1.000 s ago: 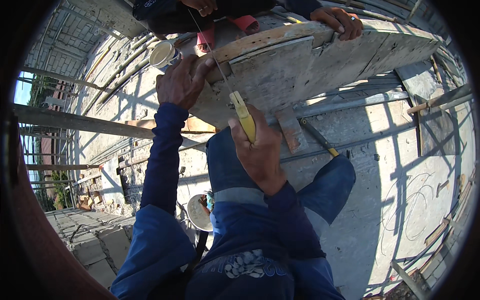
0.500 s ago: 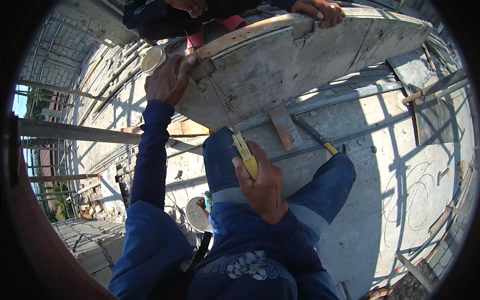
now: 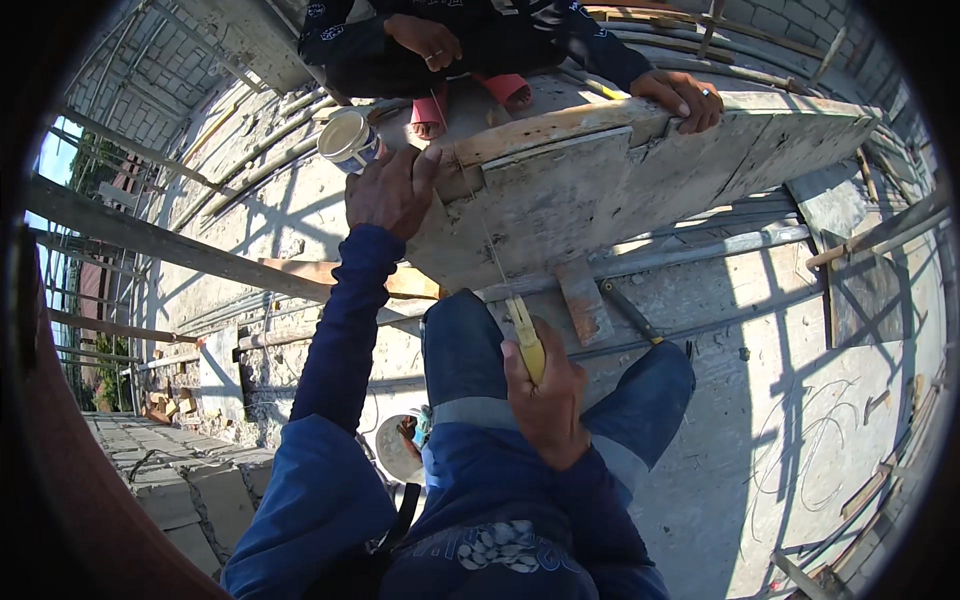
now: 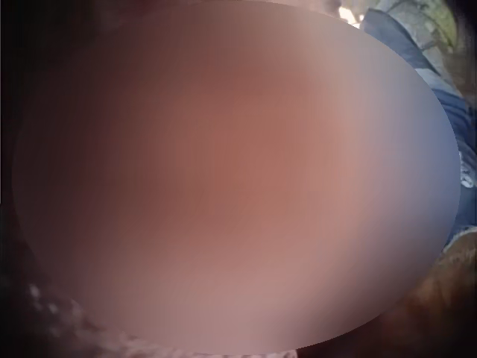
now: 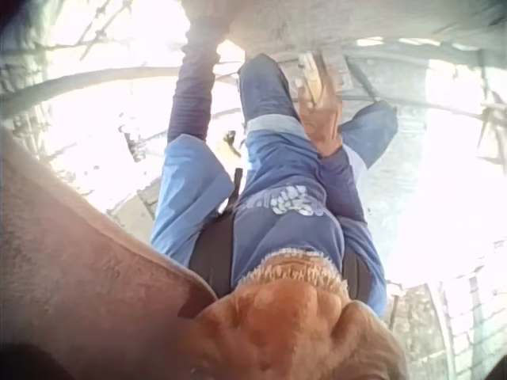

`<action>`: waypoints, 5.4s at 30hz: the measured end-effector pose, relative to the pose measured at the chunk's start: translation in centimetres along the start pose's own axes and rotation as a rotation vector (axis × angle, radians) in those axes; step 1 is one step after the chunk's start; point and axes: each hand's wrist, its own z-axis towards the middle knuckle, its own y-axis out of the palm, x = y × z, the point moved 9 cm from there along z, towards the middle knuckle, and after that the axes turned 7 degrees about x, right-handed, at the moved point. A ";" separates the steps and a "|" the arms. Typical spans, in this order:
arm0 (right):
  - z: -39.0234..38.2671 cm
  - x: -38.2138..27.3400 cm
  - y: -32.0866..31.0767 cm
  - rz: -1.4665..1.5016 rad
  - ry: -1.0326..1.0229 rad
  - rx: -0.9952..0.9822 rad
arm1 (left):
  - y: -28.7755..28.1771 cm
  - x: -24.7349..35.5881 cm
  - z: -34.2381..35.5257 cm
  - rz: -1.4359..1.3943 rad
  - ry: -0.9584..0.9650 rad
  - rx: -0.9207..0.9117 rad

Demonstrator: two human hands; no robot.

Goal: Sawing a wooden board on a construction site.

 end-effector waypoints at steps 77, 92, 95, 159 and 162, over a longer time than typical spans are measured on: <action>-2.6 -1.5 -3.7 -0.090 -0.116 0.017 | 0.7 -0.5 2.0 0.036 -0.079 -0.008; -2.5 -2.3 -3.7 -0.056 -0.029 -0.051 | -0.2 -0.3 0.5 0.130 -0.102 -0.001; 4.3 -2.2 1.3 0.003 -0.029 -0.051 | 0.2 0.7 0.3 0.146 -0.112 -0.037; 13.3 -4.2 7.3 -0.153 -0.204 0.064 | 0.4 0.4 1.3 0.102 -0.050 0.064; 8.9 -3.4 5.8 -0.036 -0.032 -0.080 | 0.9 -1.0 1.4 0.142 -0.077 0.000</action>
